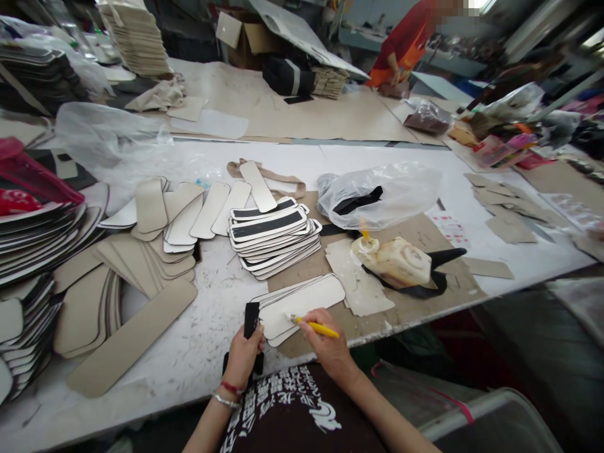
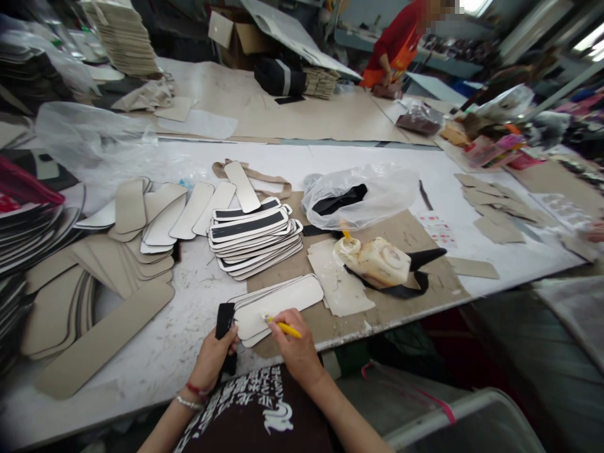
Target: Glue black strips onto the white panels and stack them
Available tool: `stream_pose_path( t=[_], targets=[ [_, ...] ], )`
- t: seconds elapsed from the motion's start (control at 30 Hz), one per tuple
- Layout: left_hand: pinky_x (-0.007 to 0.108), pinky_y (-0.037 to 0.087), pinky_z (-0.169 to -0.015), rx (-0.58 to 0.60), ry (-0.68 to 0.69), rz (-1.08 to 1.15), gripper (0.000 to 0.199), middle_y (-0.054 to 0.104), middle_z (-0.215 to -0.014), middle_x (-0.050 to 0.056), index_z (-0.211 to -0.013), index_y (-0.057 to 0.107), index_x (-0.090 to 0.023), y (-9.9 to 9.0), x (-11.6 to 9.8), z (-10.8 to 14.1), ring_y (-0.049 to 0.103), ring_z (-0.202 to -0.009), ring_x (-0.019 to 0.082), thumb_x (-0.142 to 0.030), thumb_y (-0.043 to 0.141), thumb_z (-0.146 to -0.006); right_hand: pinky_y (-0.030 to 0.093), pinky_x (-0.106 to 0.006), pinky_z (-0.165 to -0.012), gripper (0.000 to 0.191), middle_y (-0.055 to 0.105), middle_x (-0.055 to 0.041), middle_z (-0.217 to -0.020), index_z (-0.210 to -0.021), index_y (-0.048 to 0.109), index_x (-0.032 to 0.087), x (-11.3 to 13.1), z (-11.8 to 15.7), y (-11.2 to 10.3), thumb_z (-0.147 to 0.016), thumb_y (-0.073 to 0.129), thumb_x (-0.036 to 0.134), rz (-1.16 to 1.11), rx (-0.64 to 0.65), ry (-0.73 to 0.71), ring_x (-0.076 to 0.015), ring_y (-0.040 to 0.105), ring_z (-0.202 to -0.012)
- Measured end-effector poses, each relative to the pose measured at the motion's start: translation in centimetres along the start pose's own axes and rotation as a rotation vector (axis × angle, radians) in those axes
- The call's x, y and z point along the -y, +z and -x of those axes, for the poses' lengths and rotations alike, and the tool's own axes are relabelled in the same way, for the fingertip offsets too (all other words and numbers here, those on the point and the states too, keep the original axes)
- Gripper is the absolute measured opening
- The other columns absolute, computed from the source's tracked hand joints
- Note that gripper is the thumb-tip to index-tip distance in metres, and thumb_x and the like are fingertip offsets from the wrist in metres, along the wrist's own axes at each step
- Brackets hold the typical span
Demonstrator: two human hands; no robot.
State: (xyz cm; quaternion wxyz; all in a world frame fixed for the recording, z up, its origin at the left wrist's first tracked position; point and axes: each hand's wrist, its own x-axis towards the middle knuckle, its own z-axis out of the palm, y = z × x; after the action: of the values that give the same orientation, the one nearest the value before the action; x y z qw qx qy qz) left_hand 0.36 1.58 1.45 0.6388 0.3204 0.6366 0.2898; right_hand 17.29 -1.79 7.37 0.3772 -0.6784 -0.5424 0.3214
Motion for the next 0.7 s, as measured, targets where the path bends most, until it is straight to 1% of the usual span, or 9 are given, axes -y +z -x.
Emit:
stream_pose_path(
  t=[0.1, 0.17, 0.2, 0.27, 0.37, 0.43, 0.53, 0.6, 0.7],
  targets=[
    [0.022, 0.034, -0.042, 0.011, 0.001, 0.010, 0.040, 0.051, -0.051, -0.002, -0.070, 0.051, -0.014, 0.0, 0.2, 0.0, 0.043, -0.042, 0.009, -0.050, 0.060, -0.057, 0.046, -0.030, -0.062, 0.021, 0.056, -0.0005, -0.067, -0.076, 0.052, 0.020, -0.5, -0.5, 0.8, -0.078, 0.050, 0.041, -0.242, 0.027, 0.225, -0.0150, 0.055, -0.060],
    [0.021, 0.033, -0.041, 0.012, 0.007, 0.003, 0.036, 0.050, -0.050, -0.003, -0.071, 0.050, -0.014, -0.1, 0.5, -0.2, 0.043, -0.042, 0.009, -0.047, 0.059, -0.060, 0.046, -0.030, -0.057, 0.024, 0.057, 0.0000, -0.065, -0.077, 0.051, 0.020, -1.3, -0.7, 1.4, -0.077, 0.051, 0.044, -0.356, 0.066, 0.312, -0.0150, 0.055, -0.055],
    [0.021, 0.033, -0.041, 0.012, 0.013, -0.006, 0.035, 0.050, -0.049, -0.003, -0.072, 0.051, -0.014, -0.1, 0.6, -0.3, 0.043, -0.042, 0.009, -0.046, 0.058, -0.061, 0.046, -0.030, -0.056, 0.025, 0.057, -0.0001, -0.064, -0.076, 0.051, 0.020, -1.6, -0.7, 1.6, -0.076, 0.052, 0.045, -0.366, 0.070, 0.329, -0.0152, 0.055, -0.054],
    [0.021, 0.033, -0.041, 0.018, 0.021, -0.023, 0.033, 0.050, -0.049, -0.003, -0.073, 0.052, -0.013, -0.2, 0.9, -0.4, 0.044, -0.042, 0.009, -0.045, 0.057, -0.062, 0.046, -0.030, -0.055, 0.025, 0.056, -0.0006, -0.064, -0.075, 0.051, 0.020, -1.8, -0.5, 1.6, -0.075, 0.053, 0.045, -0.296, 0.030, 0.311, -0.0155, 0.055, -0.054],
    [0.022, 0.033, -0.041, 0.020, 0.026, -0.034, 0.033, 0.052, -0.051, -0.002, -0.074, 0.052, -0.013, -0.3, 1.1, -0.5, 0.045, -0.042, 0.010, -0.044, 0.057, -0.063, 0.046, -0.030, -0.059, 0.022, 0.056, -0.0015, -0.065, -0.075, 0.054, 0.020, -1.2, -0.2, 1.4, -0.075, 0.054, 0.042, -0.153, -0.020, 0.223, -0.0156, 0.055, -0.059],
    [0.021, 0.033, -0.041, 0.015, 0.026, -0.035, 0.033, 0.052, -0.051, -0.002, -0.073, 0.052, -0.014, -0.3, 1.3, -0.6, 0.044, -0.042, 0.010, -0.045, 0.056, -0.063, 0.046, -0.029, -0.059, 0.021, 0.057, -0.0018, -0.066, -0.075, 0.054, 0.020, -0.6, 0.0, 1.6, -0.077, 0.052, 0.041, -0.148, 0.014, 0.197, -0.0154, 0.055, -0.060],
    [0.021, 0.034, -0.042, 0.007, 0.031, -0.044, 0.032, 0.051, -0.050, -0.003, -0.071, 0.052, -0.014, -0.3, 1.5, -0.6, 0.044, -0.042, 0.009, -0.044, 0.056, -0.064, 0.046, -0.029, -0.056, 0.022, 0.056, -0.0010, -0.064, -0.073, 0.052, 0.020, -0.4, -0.2, 2.0, -0.078, 0.050, 0.042, -0.191, 0.060, 0.211, -0.0144, 0.053, -0.055],
    [0.021, 0.034, -0.042, 0.003, 0.032, -0.051, 0.031, 0.051, -0.050, -0.003, -0.073, 0.052, -0.014, -0.4, 1.6, -0.6, 0.044, -0.043, 0.010, -0.044, 0.055, -0.065, 0.045, -0.029, -0.055, 0.023, 0.055, -0.0009, -0.064, -0.071, 0.052, 0.020, -0.8, -0.4, 2.0, -0.077, 0.051, 0.043, -0.151, 0.023, 0.195, -0.0147, 0.053, -0.056],
    [0.021, 0.034, -0.042, 0.001, 0.028, -0.050, 0.030, 0.051, -0.051, -0.003, -0.075, 0.051, -0.014, -0.3, 1.5, -0.5, 0.045, -0.043, 0.010, -0.043, 0.054, -0.066, 0.044, -0.029, -0.059, 0.021, 0.054, -0.0016, -0.068, -0.071, 0.053, 0.020, -1.2, -0.7, 1.5, -0.076, 0.053, 0.041, -0.072, -0.047, 0.150, -0.0155, 0.054, -0.062]
  ],
)
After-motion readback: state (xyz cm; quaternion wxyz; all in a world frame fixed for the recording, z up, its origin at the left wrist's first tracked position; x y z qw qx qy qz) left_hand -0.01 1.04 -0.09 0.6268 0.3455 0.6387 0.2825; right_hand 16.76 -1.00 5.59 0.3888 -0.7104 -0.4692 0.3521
